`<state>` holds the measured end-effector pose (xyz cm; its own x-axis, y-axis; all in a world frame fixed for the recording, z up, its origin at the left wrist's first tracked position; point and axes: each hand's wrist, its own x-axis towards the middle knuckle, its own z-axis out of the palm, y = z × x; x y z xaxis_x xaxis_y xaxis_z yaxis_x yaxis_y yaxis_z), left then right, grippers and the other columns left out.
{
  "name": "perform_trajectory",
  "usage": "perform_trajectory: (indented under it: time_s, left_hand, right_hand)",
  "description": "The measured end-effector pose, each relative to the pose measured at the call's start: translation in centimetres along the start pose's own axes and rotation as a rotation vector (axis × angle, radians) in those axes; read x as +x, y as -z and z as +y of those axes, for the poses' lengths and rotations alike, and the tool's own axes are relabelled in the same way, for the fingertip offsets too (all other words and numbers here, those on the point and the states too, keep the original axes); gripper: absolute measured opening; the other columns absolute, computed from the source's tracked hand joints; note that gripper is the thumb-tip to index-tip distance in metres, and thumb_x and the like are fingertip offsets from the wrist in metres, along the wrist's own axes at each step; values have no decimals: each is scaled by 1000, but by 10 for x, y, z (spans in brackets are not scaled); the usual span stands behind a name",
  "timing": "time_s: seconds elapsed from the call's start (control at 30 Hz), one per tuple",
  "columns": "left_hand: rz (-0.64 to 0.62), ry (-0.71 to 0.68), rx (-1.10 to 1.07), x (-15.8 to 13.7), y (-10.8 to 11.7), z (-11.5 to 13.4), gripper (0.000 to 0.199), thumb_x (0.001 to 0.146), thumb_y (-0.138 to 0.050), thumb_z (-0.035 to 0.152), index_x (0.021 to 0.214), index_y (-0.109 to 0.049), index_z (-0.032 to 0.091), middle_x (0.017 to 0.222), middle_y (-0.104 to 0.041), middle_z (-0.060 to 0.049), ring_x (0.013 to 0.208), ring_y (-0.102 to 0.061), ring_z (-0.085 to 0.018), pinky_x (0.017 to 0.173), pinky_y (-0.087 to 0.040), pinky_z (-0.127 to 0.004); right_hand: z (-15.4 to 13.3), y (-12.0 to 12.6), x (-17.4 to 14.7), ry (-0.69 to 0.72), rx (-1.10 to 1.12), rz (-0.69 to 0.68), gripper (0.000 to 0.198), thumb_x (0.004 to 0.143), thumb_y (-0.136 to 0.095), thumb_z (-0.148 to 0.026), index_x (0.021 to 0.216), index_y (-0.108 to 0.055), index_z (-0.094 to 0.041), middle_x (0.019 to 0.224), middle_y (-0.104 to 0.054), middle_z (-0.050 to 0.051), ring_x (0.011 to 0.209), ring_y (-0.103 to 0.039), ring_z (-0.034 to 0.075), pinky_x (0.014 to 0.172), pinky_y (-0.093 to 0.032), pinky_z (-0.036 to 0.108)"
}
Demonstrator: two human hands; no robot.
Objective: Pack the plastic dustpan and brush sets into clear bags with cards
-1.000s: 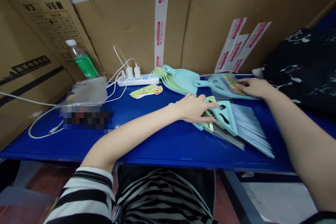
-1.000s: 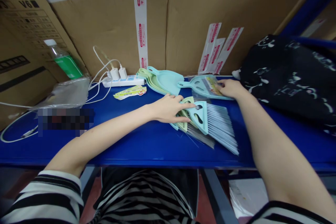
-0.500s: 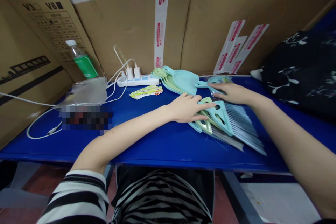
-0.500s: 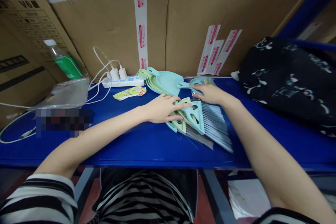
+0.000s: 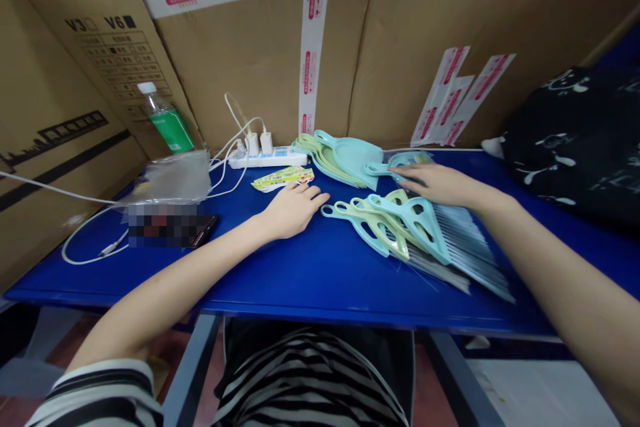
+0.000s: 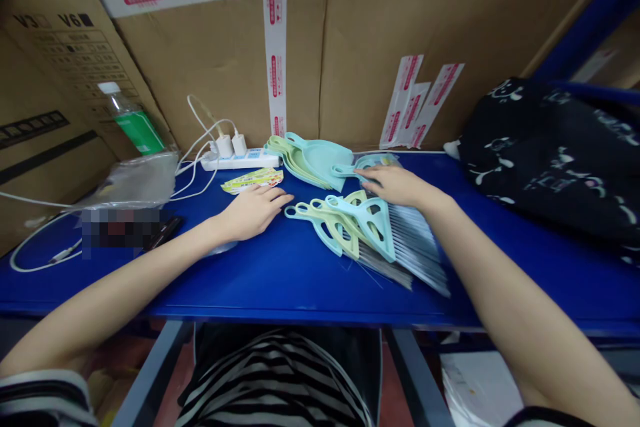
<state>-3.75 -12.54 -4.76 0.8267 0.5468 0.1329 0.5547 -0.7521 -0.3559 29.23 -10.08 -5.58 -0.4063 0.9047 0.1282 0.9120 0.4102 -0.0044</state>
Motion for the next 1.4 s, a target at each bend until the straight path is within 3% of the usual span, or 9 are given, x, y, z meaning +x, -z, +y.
perform_trajectory:
  time_s: [0.2, 0.4, 0.53, 0.67, 0.8, 0.9, 1.0, 1.13, 1.4]
  left_hand:
    - [-53, 2, -12, -3, -6, 3, 34, 97, -43, 13, 125, -62, 16, 120, -68, -10, 102, -66, -23, 85, -47, -35]
    - [-77, -7, 1, -2, 0, 2, 35, 94, -47, 9, 124, -63, 17, 120, -69, -10, 99, -68, -22, 83, -48, -35]
    - [-155, -22, -5, 10, 14, -7, 31, 96, -45, 14, 119, -65, 17, 108, -72, -9, 92, -70, -23, 76, -51, -34]
    - [-73, -23, 19, 40, 28, -12, 34, 97, -44, 13, 126, -62, 15, 113, -70, -11, 102, -68, -24, 81, -51, -34]
    - [-2, -7, 66, 76, 26, -10, 36, 98, -46, 15, 132, -58, 14, 123, -66, -15, 115, -62, -26, 87, -48, -34]
    - [-18, -46, 65, 95, 18, -11, 32, 99, -49, 18, 127, -64, 17, 121, -68, -14, 111, -64, -25, 87, -46, -34]
    - [-31, -85, 55, 102, 15, -15, 26, 97, -51, 17, 112, -72, 19, 102, -74, -11, 99, -68, -23, 83, -44, -34]
    - [-25, -86, 60, 103, 19, -17, 22, 95, -55, 15, 97, -76, 17, 93, -76, -12, 95, -69, -24, 83, -42, -36]
    - [-14, -101, 64, 107, 27, -17, 16, 88, -60, 9, 90, -75, 14, 91, -76, -11, 89, -69, -22, 82, -41, -35]
  right_hand:
    - [0, 1, 0, 28, -44, 72, 50, 95, -38, -42, 133, -65, -25, 123, -72, 9, 109, -68, 31, 89, -55, 47]
    - [-22, 6, 6, 102, -2, 154, 47, 95, -38, -39, 123, -71, -20, 116, -74, 12, 106, -69, 30, 91, -54, 47]
    - [-32, 9, 9, 125, 39, 138, 45, 95, -40, -39, 122, -71, -20, 115, -74, 12, 104, -70, 29, 89, -55, 45]
    - [-35, 12, 6, 121, 79, 117, 49, 95, -39, -41, 127, -68, -19, 117, -72, 14, 105, -69, 30, 90, -55, 45]
    - [-40, 16, 0, 104, 122, 97, 53, 94, -37, -48, 133, -63, -21, 123, -69, 15, 112, -65, 31, 94, -52, 48]
    - [-44, 23, -4, 97, 180, 66, 55, 95, -33, -52, 129, -65, -22, 127, -67, 15, 117, -62, 31, 98, -49, 51]
    - [-49, 34, -9, 123, 232, 60, 53, 94, -35, -57, 114, -72, -25, 124, -69, 12, 116, -62, 32, 98, -47, 51]
    - [-59, 49, -16, 166, 257, 49, 51, 89, -44, -66, 93, -76, -26, 98, -73, 10, 99, -65, 30, 89, -50, 46]
    - [-75, 52, -23, 207, 272, -110, 51, 81, -52, -67, 94, -71, -22, 91, -69, 11, 84, -64, 28, 73, -51, 42]
